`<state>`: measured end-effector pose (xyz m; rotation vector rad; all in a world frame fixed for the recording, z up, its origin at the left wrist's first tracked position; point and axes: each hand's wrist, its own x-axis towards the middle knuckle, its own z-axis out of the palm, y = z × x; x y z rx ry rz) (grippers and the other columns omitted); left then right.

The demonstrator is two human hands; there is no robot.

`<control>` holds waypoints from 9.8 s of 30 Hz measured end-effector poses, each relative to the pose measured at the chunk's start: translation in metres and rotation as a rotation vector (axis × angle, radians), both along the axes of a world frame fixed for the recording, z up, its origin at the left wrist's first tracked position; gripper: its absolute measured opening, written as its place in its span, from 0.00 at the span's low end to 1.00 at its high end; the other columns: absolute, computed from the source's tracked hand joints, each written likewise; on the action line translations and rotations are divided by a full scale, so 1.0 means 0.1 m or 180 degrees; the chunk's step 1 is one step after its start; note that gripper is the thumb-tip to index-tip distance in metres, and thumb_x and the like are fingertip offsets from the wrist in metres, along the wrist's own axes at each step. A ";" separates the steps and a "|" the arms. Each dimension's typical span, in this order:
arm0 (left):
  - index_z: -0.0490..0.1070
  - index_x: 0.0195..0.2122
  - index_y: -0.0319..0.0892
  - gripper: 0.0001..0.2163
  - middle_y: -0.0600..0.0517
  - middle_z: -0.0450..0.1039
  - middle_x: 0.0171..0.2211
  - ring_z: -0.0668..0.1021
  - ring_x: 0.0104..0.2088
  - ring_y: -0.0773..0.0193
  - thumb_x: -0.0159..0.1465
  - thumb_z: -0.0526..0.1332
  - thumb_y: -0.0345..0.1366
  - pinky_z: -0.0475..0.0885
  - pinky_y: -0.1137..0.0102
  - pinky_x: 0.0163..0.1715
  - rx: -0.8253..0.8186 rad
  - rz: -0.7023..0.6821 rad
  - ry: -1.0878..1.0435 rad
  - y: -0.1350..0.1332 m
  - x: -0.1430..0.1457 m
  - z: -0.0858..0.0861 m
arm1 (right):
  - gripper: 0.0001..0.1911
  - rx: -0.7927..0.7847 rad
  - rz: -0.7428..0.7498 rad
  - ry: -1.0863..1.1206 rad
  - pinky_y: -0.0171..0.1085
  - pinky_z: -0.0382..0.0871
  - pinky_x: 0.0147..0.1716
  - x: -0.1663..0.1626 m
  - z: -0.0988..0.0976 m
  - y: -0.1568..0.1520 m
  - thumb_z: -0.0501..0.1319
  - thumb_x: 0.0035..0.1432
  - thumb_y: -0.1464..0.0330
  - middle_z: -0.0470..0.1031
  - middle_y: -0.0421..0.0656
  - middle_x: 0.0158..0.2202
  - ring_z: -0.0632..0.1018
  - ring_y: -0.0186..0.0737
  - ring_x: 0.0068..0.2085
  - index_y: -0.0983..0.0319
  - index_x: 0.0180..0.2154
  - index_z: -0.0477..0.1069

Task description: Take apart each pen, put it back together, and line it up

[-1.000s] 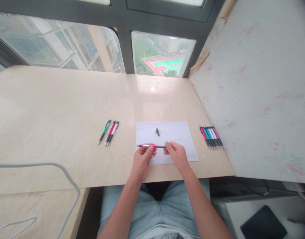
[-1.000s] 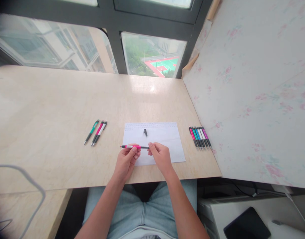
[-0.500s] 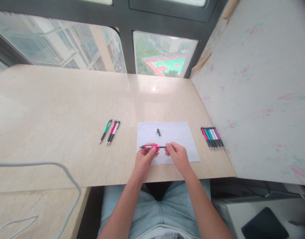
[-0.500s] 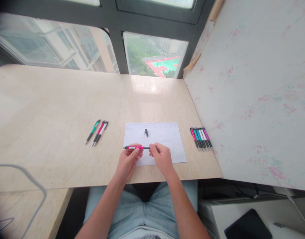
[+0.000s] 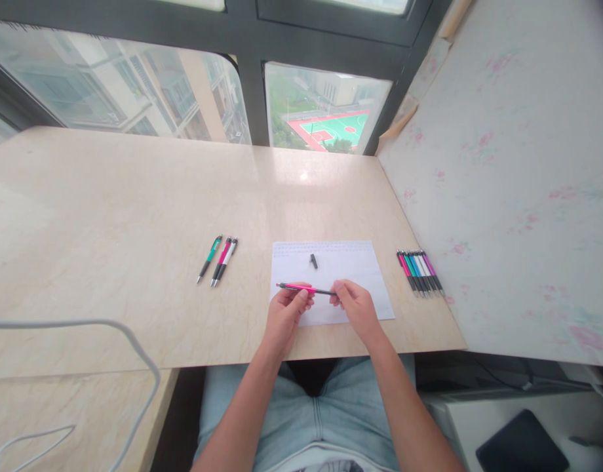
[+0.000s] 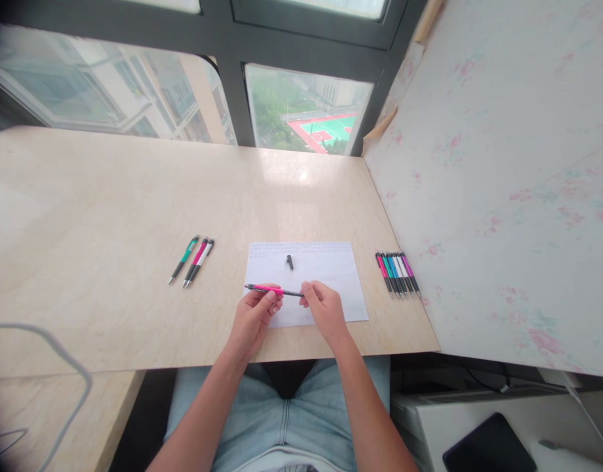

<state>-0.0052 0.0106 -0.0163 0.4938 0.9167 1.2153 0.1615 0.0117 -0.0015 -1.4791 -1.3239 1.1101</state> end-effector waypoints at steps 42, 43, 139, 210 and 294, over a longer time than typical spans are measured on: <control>0.79 0.38 0.38 0.11 0.48 0.80 0.32 0.77 0.30 0.67 0.54 0.73 0.35 0.70 0.72 0.36 0.0070 0.0001 0.0129 -0.02 0.00 0.01 | 0.13 0.0075 -0.0079 0.0033 0.37 0.68 0.34 0.01 0.09 -0.02 0.62 0.60 0.59 0.77 0.42 0.29 0.75 0.39 0.32 0.60 0.30 0.74; 0.79 0.38 0.38 0.11 0.48 0.80 0.32 0.77 0.31 0.67 0.54 0.72 0.35 0.71 0.71 0.36 0.0079 0.0006 0.0137 -0.03 0.00 0.01 | 0.12 0.0087 -0.0091 0.0035 0.37 0.68 0.34 0.01 0.09 -0.02 0.62 0.60 0.59 0.77 0.42 0.29 0.75 0.40 0.32 0.60 0.30 0.74; 0.74 0.40 0.39 0.10 0.46 0.80 0.37 0.79 0.31 0.70 0.59 0.70 0.35 0.73 0.77 0.31 -0.0087 0.0003 -0.0545 0.02 -0.05 0.04 | 0.08 0.0200 -0.0318 -0.0247 0.37 0.72 0.33 -0.08 0.14 -0.04 0.62 0.60 0.62 0.77 0.43 0.32 0.78 0.40 0.34 0.60 0.36 0.75; 0.72 0.43 0.39 0.15 0.44 0.81 0.39 0.82 0.36 0.65 0.59 0.70 0.40 0.75 0.73 0.37 -0.0110 0.0150 -0.0251 0.01 -0.02 0.01 | 0.09 0.0357 -0.0482 -0.2582 0.41 0.65 0.35 0.07 -0.06 0.36 0.58 0.60 0.65 0.78 0.47 0.31 0.76 0.45 0.34 0.60 0.32 0.75; 0.74 0.41 0.41 0.11 0.48 0.78 0.33 0.78 0.32 0.61 0.66 0.60 0.43 0.71 0.68 0.32 0.1261 -0.0178 0.2290 -0.14 0.05 -0.02 | 0.10 -0.0368 0.0302 0.0423 0.38 0.68 0.34 -0.16 0.13 -0.16 0.64 0.58 0.60 0.78 0.42 0.33 0.75 0.40 0.33 0.59 0.36 0.78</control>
